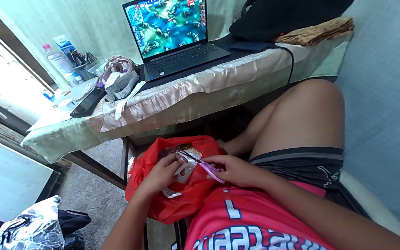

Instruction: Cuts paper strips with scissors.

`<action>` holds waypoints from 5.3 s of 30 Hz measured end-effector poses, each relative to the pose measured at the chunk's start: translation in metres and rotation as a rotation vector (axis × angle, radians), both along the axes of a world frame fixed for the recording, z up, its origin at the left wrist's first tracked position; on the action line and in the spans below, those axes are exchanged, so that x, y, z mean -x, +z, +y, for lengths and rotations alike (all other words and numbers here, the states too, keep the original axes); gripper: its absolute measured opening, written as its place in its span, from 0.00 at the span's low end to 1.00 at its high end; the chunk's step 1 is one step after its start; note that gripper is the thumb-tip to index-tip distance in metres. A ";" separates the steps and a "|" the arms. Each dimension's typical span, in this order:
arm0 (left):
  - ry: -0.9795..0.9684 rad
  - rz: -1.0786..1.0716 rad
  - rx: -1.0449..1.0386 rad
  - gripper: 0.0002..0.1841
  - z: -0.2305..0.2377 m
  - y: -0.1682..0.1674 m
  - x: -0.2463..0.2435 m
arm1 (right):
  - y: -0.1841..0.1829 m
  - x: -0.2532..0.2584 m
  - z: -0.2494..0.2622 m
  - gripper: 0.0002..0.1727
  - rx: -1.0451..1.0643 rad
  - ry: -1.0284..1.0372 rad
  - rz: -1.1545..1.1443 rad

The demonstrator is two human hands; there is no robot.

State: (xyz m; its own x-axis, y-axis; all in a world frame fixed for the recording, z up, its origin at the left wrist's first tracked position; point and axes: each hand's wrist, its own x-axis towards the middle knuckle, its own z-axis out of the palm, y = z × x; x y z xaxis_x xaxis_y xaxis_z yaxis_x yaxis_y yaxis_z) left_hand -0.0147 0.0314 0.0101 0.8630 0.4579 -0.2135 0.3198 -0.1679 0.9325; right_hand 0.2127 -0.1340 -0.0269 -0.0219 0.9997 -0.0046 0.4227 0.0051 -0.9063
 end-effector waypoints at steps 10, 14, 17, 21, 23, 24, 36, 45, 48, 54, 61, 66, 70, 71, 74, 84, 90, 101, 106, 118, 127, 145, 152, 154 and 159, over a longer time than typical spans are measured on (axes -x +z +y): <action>0.115 -0.143 -0.020 0.10 0.001 -0.004 -0.003 | 0.001 0.000 0.000 0.28 -0.007 -0.008 -0.003; 0.211 -0.217 0.045 0.09 0.000 -0.007 -0.007 | 0.003 0.002 -0.001 0.28 -0.021 -0.019 -0.001; 0.238 -0.265 0.102 0.08 0.000 -0.010 -0.010 | 0.002 0.002 -0.001 0.28 -0.025 -0.007 0.019; 0.266 -0.275 0.128 0.09 -0.001 -0.010 -0.012 | 0.003 0.003 -0.001 0.28 -0.021 -0.008 0.013; 0.271 -0.277 0.145 0.07 -0.001 -0.010 -0.013 | 0.003 0.003 -0.001 0.28 -0.021 -0.010 0.017; 0.269 -0.277 0.153 0.07 -0.001 -0.011 -0.013 | 0.002 0.003 -0.001 0.28 -0.023 -0.010 0.018; 0.298 -0.264 0.140 0.08 -0.003 -0.008 -0.014 | 0.003 0.004 -0.001 0.28 -0.024 -0.012 0.035; 0.336 -0.254 0.227 0.09 -0.007 -0.004 -0.015 | 0.002 0.004 -0.001 0.29 -0.045 -0.022 0.005; 0.342 -0.258 0.215 0.09 -0.008 -0.004 -0.016 | 0.003 0.004 -0.001 0.29 -0.045 -0.023 0.003; 0.340 -0.283 0.219 0.09 -0.008 -0.005 -0.015 | 0.002 0.004 -0.001 0.29 -0.050 -0.042 -0.032; 0.365 -0.279 0.331 0.12 -0.006 -0.006 -0.017 | 0.002 0.003 -0.001 0.30 -0.047 -0.057 -0.061; 0.366 -0.279 0.350 0.13 -0.005 -0.006 -0.017 | 0.002 0.004 0.000 0.30 -0.037 -0.055 -0.063; 0.367 -0.278 0.345 0.14 -0.006 -0.006 -0.017 | 0.001 0.003 0.000 0.30 -0.037 -0.061 -0.066; 0.370 -0.277 0.342 0.13 -0.006 -0.006 -0.017 | 0.000 0.003 0.000 0.30 -0.039 -0.059 -0.073; 0.380 -0.284 0.321 0.13 -0.008 -0.006 -0.018 | -0.002 0.003 0.000 0.30 -0.051 -0.068 -0.112; 0.407 -0.322 0.265 0.13 -0.012 -0.007 -0.019 | -0.001 0.003 0.000 0.30 -0.064 -0.080 -0.158; 0.409 -0.330 0.229 0.13 -0.014 -0.007 -0.020 | 0.000 0.004 0.000 0.29 -0.060 -0.076 -0.132; 0.394 -0.327 0.219 0.12 -0.011 -0.008 -0.019 | 0.000 0.002 0.000 0.27 -0.045 -0.052 -0.070; 0.381 -0.325 0.211 0.12 -0.011 -0.007 -0.018 | -0.001 0.001 0.001 0.28 -0.045 -0.048 -0.070; 0.385 -0.315 0.251 0.13 -0.010 -0.007 -0.018 | -0.002 -0.001 0.002 0.27 -0.039 -0.034 -0.050; 0.379 -0.310 0.254 0.13 -0.009 -0.007 -0.018 | -0.002 -0.002 0.002 0.25 -0.032 -0.033 -0.052; 0.379 -0.318 0.252 0.13 -0.009 -0.008 -0.018 | -0.003 -0.002 0.002 0.27 -0.063 -0.031 -0.061; 0.377 -0.313 0.254 0.13 -0.009 -0.008 -0.018 | -0.003 -0.003 0.002 0.23 -0.039 -0.052 -0.087; 0.379 -0.310 0.254 0.13 -0.010 -0.008 -0.018 | -0.003 -0.003 0.002 0.21 -0.038 -0.058 -0.081; 0.378 -0.313 0.253 0.13 -0.010 -0.008 -0.018 | -0.002 -0.001 0.001 0.27 -0.058 -0.036 -0.085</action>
State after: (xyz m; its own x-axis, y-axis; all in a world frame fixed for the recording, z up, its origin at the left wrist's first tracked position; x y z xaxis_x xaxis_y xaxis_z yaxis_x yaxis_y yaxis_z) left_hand 0.0035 0.0219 0.0026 0.6883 0.7160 -0.1170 0.0159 0.1463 0.9891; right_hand 0.2139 -0.1326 -0.0292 0.0116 0.9985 0.0533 0.4986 0.0404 -0.8659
